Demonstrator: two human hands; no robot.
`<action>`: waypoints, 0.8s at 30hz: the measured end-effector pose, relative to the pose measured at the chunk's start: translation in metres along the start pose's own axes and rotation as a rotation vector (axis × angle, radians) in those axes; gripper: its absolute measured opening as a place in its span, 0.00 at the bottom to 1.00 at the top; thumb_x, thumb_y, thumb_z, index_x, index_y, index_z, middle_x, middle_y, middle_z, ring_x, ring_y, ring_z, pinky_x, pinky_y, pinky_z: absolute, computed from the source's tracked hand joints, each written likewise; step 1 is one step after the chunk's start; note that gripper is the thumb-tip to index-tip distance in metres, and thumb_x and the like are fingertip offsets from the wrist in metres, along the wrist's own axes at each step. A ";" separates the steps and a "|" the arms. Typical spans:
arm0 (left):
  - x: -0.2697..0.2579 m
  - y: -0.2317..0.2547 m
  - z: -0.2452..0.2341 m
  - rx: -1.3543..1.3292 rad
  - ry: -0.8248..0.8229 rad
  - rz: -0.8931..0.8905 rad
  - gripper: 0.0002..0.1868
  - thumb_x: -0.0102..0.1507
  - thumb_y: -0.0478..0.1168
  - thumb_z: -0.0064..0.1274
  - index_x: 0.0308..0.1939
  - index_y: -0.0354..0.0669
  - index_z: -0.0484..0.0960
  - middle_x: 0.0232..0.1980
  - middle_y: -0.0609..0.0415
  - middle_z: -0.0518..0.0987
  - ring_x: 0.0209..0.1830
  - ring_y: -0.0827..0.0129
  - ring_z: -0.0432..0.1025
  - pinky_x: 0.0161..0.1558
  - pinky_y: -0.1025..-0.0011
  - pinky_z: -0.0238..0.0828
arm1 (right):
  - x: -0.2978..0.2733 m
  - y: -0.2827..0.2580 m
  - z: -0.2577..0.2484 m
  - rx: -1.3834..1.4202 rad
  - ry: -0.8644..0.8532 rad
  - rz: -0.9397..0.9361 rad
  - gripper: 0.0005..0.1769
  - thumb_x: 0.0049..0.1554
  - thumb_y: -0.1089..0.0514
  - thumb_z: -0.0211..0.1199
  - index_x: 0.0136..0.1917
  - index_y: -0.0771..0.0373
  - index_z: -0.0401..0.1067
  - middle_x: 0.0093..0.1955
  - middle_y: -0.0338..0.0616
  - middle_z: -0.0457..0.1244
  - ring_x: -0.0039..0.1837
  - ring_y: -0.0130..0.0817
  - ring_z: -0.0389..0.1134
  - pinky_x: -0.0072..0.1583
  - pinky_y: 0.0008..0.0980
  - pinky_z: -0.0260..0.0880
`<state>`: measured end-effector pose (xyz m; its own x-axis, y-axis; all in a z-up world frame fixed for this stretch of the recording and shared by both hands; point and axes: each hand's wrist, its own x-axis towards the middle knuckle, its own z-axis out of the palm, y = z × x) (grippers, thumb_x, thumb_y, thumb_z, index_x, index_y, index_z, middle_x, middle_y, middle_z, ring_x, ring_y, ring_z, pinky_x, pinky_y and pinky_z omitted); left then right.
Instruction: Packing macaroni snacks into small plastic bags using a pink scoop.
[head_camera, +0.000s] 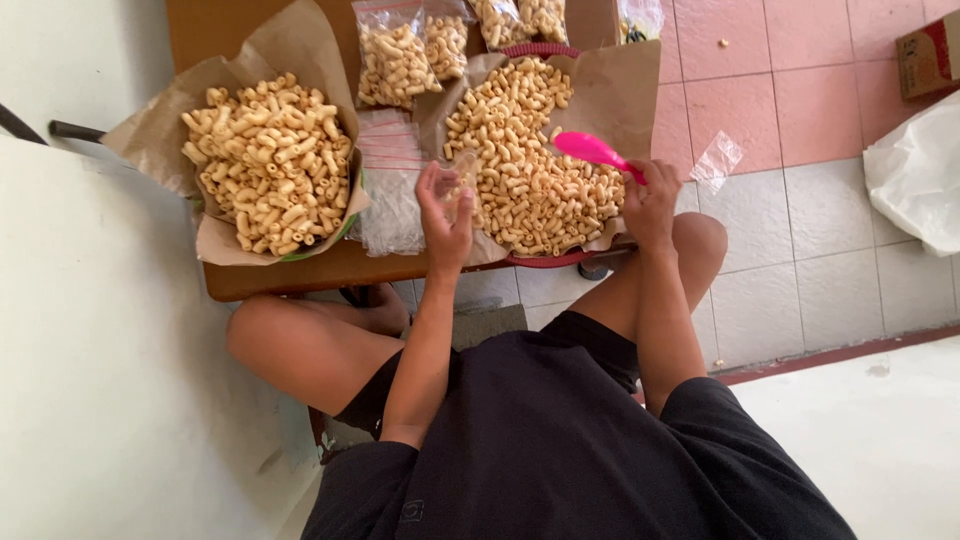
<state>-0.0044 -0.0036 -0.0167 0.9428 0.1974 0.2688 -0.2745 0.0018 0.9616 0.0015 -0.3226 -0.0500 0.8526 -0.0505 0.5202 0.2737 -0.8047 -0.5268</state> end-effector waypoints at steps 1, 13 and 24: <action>0.000 -0.016 -0.002 0.002 -0.002 -0.006 0.32 0.68 0.41 0.51 0.71 0.38 0.55 0.56 0.44 0.70 0.57 0.59 0.68 0.61 0.59 0.68 | -0.002 -0.010 -0.004 0.000 -0.004 0.006 0.07 0.58 0.63 0.66 0.52 0.61 0.76 0.42 0.47 0.61 0.46 0.51 0.63 0.52 0.43 0.61; -0.002 -0.035 -0.011 0.012 0.055 0.059 0.32 0.67 0.37 0.52 0.71 0.39 0.53 0.56 0.42 0.70 0.55 0.64 0.67 0.57 0.65 0.72 | -0.026 -0.036 0.006 0.007 -0.172 -0.142 0.08 0.56 0.56 0.68 0.50 0.52 0.79 0.39 0.40 0.64 0.45 0.41 0.63 0.52 0.35 0.54; -0.009 -0.040 -0.015 -0.052 0.071 0.054 0.32 0.68 0.38 0.51 0.72 0.44 0.53 0.57 0.45 0.70 0.56 0.67 0.66 0.59 0.60 0.70 | -0.012 -0.034 0.011 -0.170 0.120 -0.075 0.08 0.57 0.60 0.69 0.51 0.56 0.76 0.44 0.38 0.67 0.48 0.37 0.69 0.56 0.33 0.56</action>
<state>-0.0045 0.0090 -0.0583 0.9113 0.2671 0.3134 -0.3353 0.0395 0.9413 -0.0128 -0.2887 -0.0455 0.7709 -0.0482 0.6352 0.2470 -0.8965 -0.3677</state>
